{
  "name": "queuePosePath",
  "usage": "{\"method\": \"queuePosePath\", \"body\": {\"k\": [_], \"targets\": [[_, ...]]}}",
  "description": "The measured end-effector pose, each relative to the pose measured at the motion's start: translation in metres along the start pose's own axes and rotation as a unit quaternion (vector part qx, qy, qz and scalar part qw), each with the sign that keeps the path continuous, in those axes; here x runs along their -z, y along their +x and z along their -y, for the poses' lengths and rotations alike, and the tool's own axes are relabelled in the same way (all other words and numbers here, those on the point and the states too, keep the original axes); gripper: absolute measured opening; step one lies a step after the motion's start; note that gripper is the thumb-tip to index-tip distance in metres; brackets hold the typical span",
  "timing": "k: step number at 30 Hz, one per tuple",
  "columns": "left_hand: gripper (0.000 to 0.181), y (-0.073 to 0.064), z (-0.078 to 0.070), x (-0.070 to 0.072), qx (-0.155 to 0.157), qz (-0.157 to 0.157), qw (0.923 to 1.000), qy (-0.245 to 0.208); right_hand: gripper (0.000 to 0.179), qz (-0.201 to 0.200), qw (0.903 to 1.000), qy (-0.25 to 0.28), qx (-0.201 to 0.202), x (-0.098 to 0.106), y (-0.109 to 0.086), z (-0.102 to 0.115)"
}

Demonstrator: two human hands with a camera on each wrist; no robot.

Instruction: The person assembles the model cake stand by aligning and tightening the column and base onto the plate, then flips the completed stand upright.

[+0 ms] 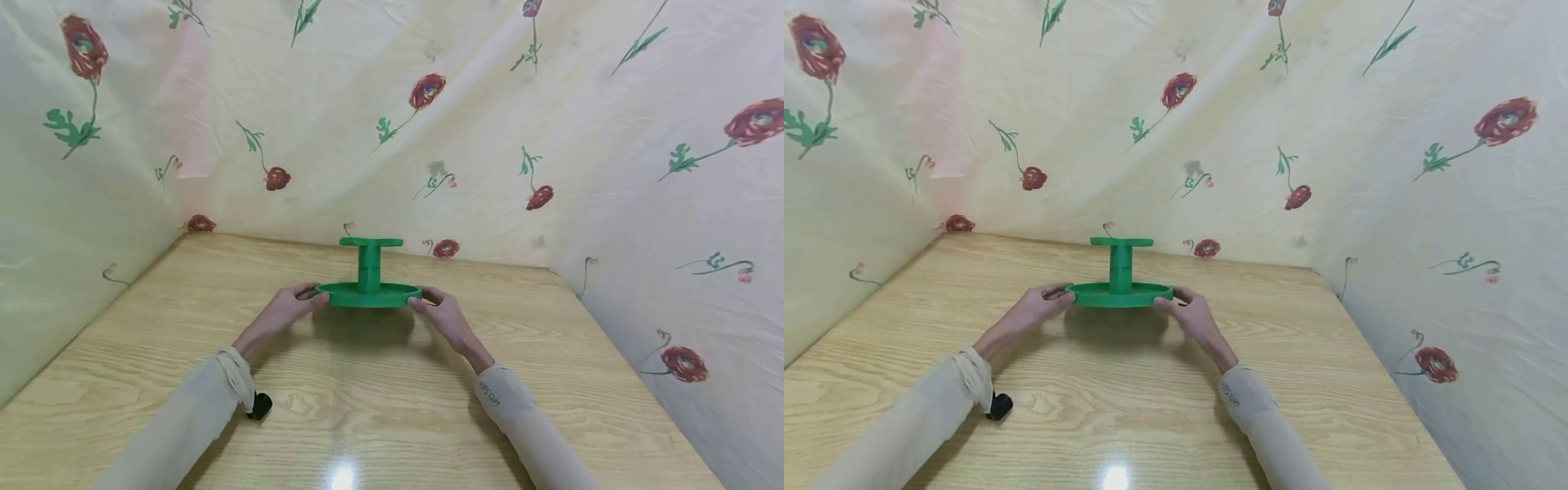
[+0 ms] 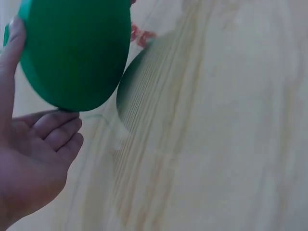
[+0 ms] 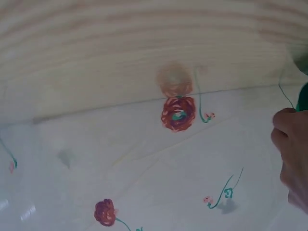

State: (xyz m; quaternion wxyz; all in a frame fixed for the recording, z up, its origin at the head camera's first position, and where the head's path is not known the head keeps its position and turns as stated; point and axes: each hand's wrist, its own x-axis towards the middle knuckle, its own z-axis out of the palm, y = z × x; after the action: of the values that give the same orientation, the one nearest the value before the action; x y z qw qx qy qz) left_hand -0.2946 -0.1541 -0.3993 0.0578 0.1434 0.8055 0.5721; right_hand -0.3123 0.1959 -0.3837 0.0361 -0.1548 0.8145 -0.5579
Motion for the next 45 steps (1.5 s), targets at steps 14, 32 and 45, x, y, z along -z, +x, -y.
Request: {"method": "queuePosePath", "body": {"k": [14,32,45], "targets": [[0.093,-0.001,-0.058,-0.011,0.072,-0.056,0.9957,0.016,0.077,-0.005,0.9950,0.039,-0.092,0.018,-0.003,0.050],[0.103,0.031,-0.134,0.035,0.234,0.202,0.9498,0.048,0.100,0.162,0.9540,-0.122,-0.220,0.053,0.019,0.122],[0.106,0.037,-0.136,0.034,0.274,0.238,0.9298,0.060,0.109,0.197,0.9229,-0.163,-0.288,0.058,0.025,0.126]]}}
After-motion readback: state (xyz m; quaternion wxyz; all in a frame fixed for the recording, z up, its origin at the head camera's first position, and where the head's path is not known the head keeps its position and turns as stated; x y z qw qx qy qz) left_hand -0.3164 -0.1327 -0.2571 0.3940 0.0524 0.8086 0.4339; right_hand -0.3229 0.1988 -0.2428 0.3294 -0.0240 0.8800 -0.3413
